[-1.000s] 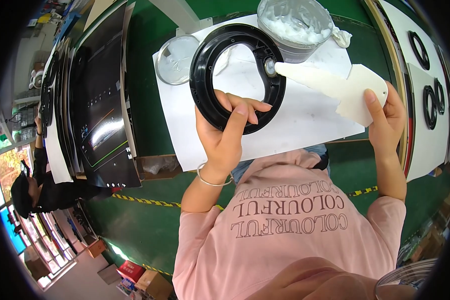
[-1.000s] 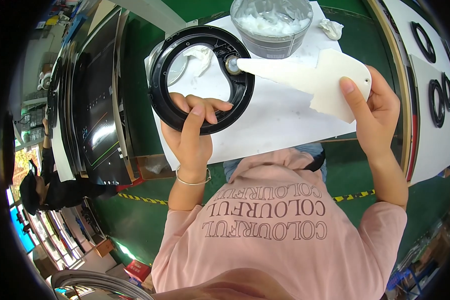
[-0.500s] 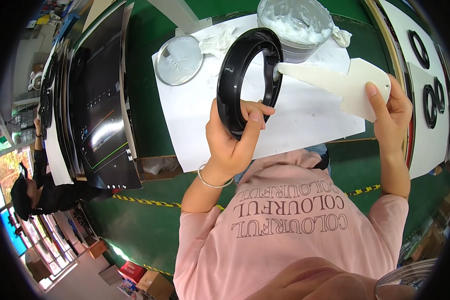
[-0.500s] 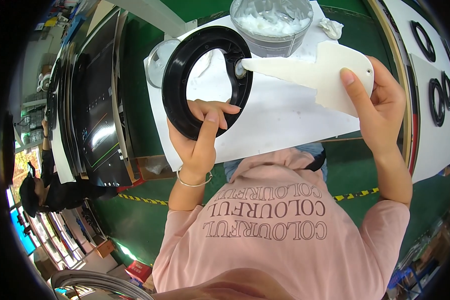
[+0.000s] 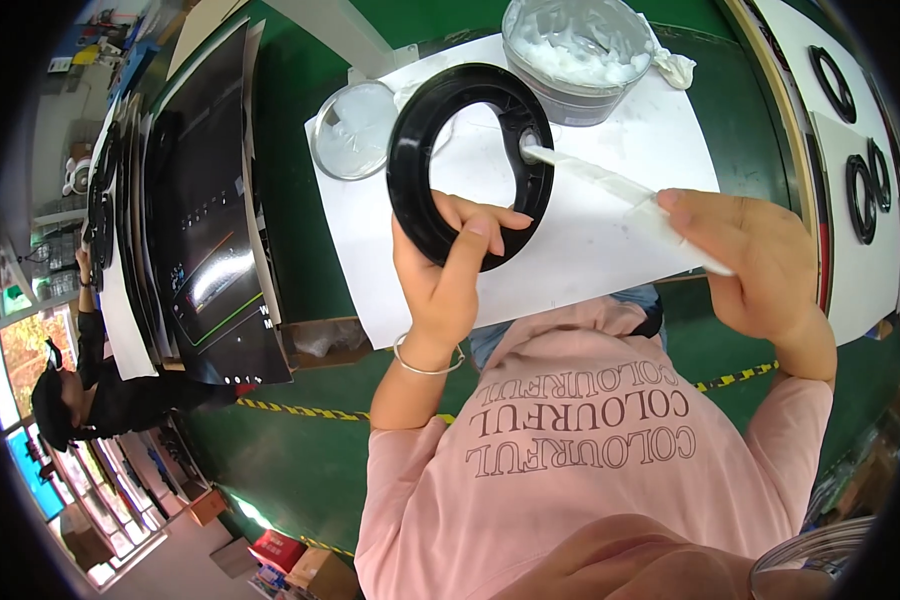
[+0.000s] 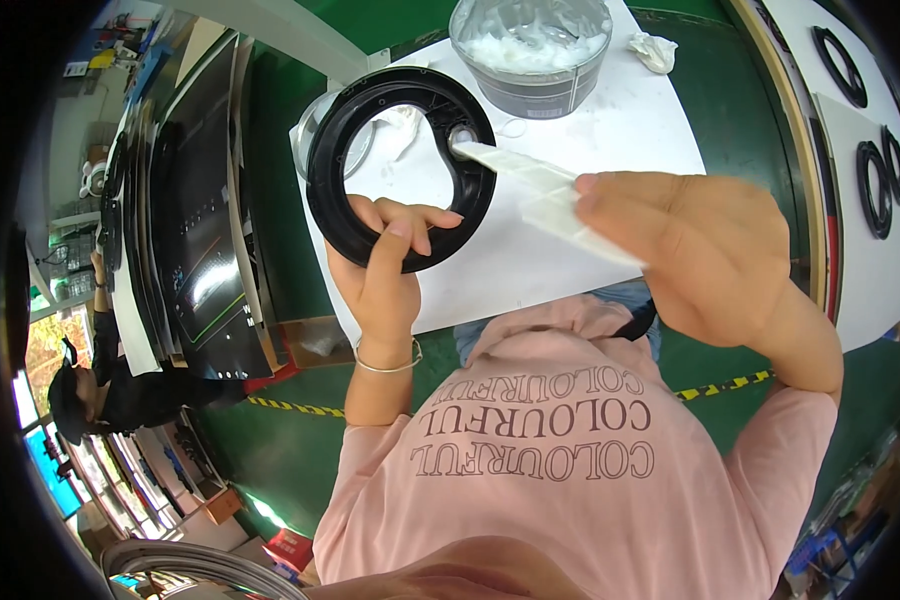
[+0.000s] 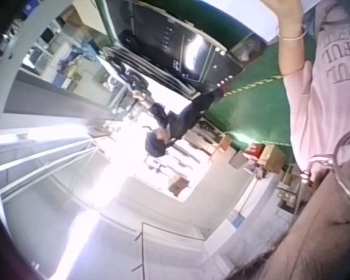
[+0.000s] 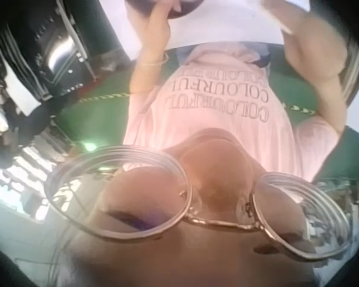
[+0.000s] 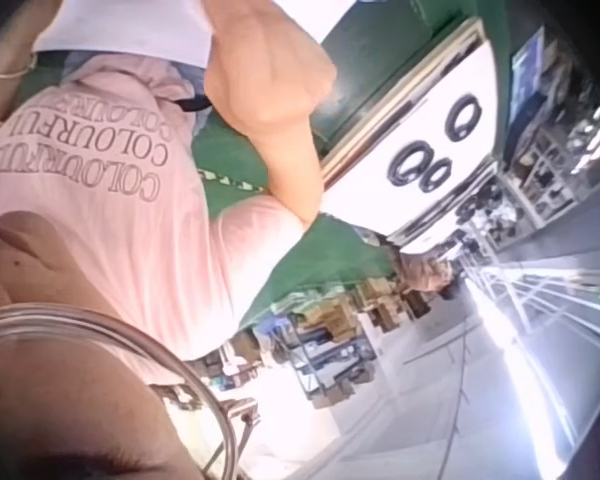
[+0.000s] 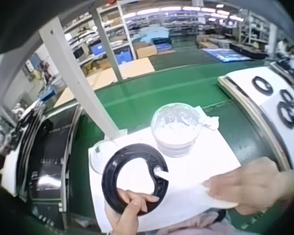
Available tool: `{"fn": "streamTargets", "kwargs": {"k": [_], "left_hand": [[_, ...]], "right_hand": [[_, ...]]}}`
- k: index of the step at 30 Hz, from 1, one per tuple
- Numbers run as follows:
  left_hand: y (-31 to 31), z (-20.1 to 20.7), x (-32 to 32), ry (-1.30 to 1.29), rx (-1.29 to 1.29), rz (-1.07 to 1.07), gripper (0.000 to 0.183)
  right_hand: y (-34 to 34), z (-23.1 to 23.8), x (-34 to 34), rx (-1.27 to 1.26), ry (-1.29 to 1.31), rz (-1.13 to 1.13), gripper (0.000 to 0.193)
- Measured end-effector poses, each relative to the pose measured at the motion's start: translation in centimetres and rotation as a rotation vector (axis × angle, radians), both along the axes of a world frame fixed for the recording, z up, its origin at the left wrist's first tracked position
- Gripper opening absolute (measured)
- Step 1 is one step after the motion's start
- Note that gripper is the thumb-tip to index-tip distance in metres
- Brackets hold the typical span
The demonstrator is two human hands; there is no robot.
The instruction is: The recorder applies a white sealant to circular black rings using a small spatula at a workbench.
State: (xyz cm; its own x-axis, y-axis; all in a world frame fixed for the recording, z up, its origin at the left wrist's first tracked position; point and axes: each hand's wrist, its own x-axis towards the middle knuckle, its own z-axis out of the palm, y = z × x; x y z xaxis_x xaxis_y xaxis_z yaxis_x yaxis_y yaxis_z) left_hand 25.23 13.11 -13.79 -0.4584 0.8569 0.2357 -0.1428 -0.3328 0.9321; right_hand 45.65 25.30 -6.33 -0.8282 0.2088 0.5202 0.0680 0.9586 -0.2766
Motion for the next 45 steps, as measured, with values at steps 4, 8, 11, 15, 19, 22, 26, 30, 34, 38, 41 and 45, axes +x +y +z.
{"fn": "streamTargets", "kwargs": {"k": [4, 8, 11, 15, 19, 22, 26, 30, 34, 38, 41, 45], "left_hand": [[0.1, 0.2, -0.2, -0.157, -0.011, 0.036, 0.014], [0.3, 0.5, 0.0, -0.214, -0.028, 0.055, 0.013], [0.3, 0.6, 0.1, -0.274, -0.015, 0.043, 0.013], [0.4, 0.7, 0.1, -0.282, -0.028, 0.034, 0.013], [0.4, 0.6, 0.2, -0.282, -0.025, 0.045, 0.013], [0.4, 0.6, 0.2, -0.282, -0.012, 0.043, 0.013], [0.5, 0.6, 0.2, -0.272, -0.002, 0.024, 0.013], [0.6, 0.7, 0.3, -0.285, -0.023, 0.027, 0.013], [0.6, 0.7, 0.3, -0.274, -0.002, 0.017, 0.013], [0.7, 0.5, 0.3, -0.282, -0.004, 0.027, 0.012], [0.7, 0.6, 0.3, -0.271, -0.015, 0.031, 0.012], [0.5, 0.5, 0.2, -0.275, -0.018, 0.040, 0.012]], "right_hand": [[-0.1, 0.7, 0.5, 0.029, -0.007, 0.040, 0.026], [-0.1, 1.3, 1.1, 0.019, -0.052, -0.083, 0.024], [0.0, 0.6, 0.7, -0.001, -0.001, -0.053, 0.023], [-0.1, 0.0, 0.5, 0.021, 0.036, -0.037, 0.022], [-0.4, 0.0, 0.5, 0.101, 0.033, -0.002, 0.022], [-0.6, 0.5, 0.6, 0.093, -0.003, -0.019, 0.023], [-0.3, 0.6, 1.0, 0.058, -0.012, -0.076, 0.026], [-0.3, 0.2, 0.7, 0.100, 0.013, -0.056, 0.025], [-0.1, 0.1, 0.3, 0.234, 0.062, 0.031, 0.021], [-0.6, 0.4, 0.0, 0.243, 0.005, 0.066, 0.022], [-0.7, 0.0, -0.1, 0.318, 0.061, 0.077, 0.023], [-0.6, 1.1, 0.3, 0.317, -0.005, 0.083, 0.024]]}}
